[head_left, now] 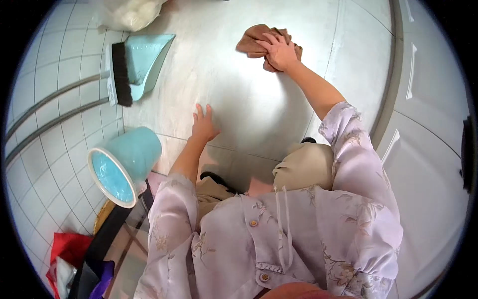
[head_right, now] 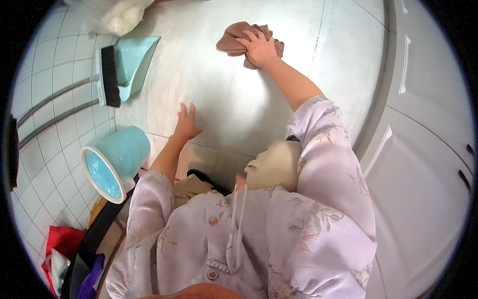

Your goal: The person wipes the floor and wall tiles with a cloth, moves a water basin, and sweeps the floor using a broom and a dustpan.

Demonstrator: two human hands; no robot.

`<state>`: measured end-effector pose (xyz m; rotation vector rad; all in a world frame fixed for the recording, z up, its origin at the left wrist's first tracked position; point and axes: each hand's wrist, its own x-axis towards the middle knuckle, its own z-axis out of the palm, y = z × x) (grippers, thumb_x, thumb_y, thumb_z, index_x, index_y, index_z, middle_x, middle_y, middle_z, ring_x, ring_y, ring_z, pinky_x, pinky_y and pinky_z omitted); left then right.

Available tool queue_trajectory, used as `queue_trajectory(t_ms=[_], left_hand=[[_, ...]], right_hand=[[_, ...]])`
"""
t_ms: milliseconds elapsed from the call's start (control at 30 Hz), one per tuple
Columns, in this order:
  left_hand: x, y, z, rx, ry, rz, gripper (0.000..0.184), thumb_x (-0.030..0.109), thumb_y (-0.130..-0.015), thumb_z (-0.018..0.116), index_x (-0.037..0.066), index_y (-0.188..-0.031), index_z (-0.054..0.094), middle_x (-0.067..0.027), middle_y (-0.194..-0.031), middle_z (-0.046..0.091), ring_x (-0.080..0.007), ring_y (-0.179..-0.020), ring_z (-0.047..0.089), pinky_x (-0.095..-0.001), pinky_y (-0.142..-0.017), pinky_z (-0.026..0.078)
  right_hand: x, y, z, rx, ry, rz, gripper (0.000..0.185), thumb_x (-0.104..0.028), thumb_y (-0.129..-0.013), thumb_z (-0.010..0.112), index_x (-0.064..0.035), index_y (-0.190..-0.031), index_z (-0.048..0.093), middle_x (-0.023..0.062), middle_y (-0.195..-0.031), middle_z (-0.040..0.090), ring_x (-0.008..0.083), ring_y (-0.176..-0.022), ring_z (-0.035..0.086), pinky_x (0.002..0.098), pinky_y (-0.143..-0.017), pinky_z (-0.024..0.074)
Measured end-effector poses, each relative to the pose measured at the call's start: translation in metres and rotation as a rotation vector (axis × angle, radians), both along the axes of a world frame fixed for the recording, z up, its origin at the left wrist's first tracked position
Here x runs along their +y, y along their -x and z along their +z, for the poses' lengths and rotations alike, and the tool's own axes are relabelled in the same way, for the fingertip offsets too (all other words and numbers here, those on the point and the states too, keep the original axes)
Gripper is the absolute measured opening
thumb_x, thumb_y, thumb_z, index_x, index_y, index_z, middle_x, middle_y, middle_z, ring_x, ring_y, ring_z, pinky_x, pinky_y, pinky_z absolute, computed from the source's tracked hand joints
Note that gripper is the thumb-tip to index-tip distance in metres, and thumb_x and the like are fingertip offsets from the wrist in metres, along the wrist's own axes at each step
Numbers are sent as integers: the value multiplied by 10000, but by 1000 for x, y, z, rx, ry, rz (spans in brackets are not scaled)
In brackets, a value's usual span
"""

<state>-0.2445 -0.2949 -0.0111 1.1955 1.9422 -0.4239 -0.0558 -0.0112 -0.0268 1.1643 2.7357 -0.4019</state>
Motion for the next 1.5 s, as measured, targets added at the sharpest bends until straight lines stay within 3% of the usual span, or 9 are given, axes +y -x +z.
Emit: queue_trajectory(t_ms=[100, 333, 667, 833, 933, 1000, 1067, 1167, 1500], left_hand=[[0, 5, 1, -64, 8, 23, 1088, 295, -656, 788, 76, -1441, 67, -309, -1451, -1, -513, -1308, 155, -455, -1073, 267], [0, -1, 1, -17, 38, 31, 1071, 319, -677, 768, 82, -1444, 59, -294, -1458, -42, -515, -1308, 157, -419, -1073, 276], [30, -8, -5, -83, 118, 198, 1013, 378, -729, 717, 0, -1426, 88, -386, -1411, -10, -444, -1325, 199, -378, -1078, 261], [90, -60, 1, -134, -81, 115, 988, 392, -721, 726, 42, -1432, 136, -376, -1408, 70, -437, -1319, 222, -391, -1068, 276], [126, -76, 1, -78, -112, 87, 978, 369, -715, 733, 72, -1437, 143, -358, -1421, 35, -444, -1330, 170, -402, -1069, 274], [139, -80, -4, -26, -90, 75, 975, 351, -712, 736, 98, -1442, 142, -348, -1432, -5, -453, -1345, 110, -409, -1070, 273], [149, -82, -9, -57, -253, -16, 999, 333, -696, 755, 130, -1446, 127, -297, -1455, -21, -499, -1327, 86, -438, -1071, 276], [181, -103, 5, 10, -57, 11, 1055, 287, -668, 787, 187, -1452, 89, -269, -1465, -26, -546, -1304, 69, -458, -1071, 280], [197, -134, 10, 155, 5, 42, 1205, 243, -586, 848, 292, -1442, 0, -279, -1455, -80, -546, -1301, 79, -459, -1062, 313]], right_hand=[[-25, -73, 0, 319, -59, -36, 490, -181, -780, 555, -258, -1261, 504, 49, -1381, 371, 302, -1285, 303, 510, -962, 313], [-143, -233, 6, 93, 129, -36, 570, -247, -672, 594, -269, -1239, 533, 28, -1402, 351, 282, -1276, 309, 534, -934, 299], [100, -161, -20, 8, -195, -461, 496, -311, -828, 520, -324, -1312, 413, 22, -1403, 344, 286, -1257, 340, 534, -975, 315], [57, -225, -12, 526, -198, -606, 495, -291, -780, 568, -270, -1268, 486, 83, -1339, 428, 324, -1189, 418, 450, -984, 352], [-49, -308, 5, 714, -107, -902, 482, -187, -714, 542, -77, -1183, 562, 227, -1225, 490, 339, -1109, 493, 460, -945, 388], [-138, -367, -24, 320, -363, -1197, 601, -373, -767, 534, -127, -1308, 440, 209, -1203, 490, 377, -1048, 511, 503, -864, 416], [-170, -375, -16, -49, -135, -1595, 652, -472, -798, 524, -204, -1368, 355, 187, -1274, 446, 385, -1146, 437, 533, -925, 351], [-133, -362, -28, -348, -120, -1670, 665, -555, -807, 481, -273, -1384, 309, 166, -1282, 419, 374, -1154, 404, 548, -909, 337], [-11, -376, -40, -140, -302, -1285, 590, -459, -840, 480, -227, -1366, 346, 196, -1295, 408, 412, -1105, 438, 538, -898, 361]])
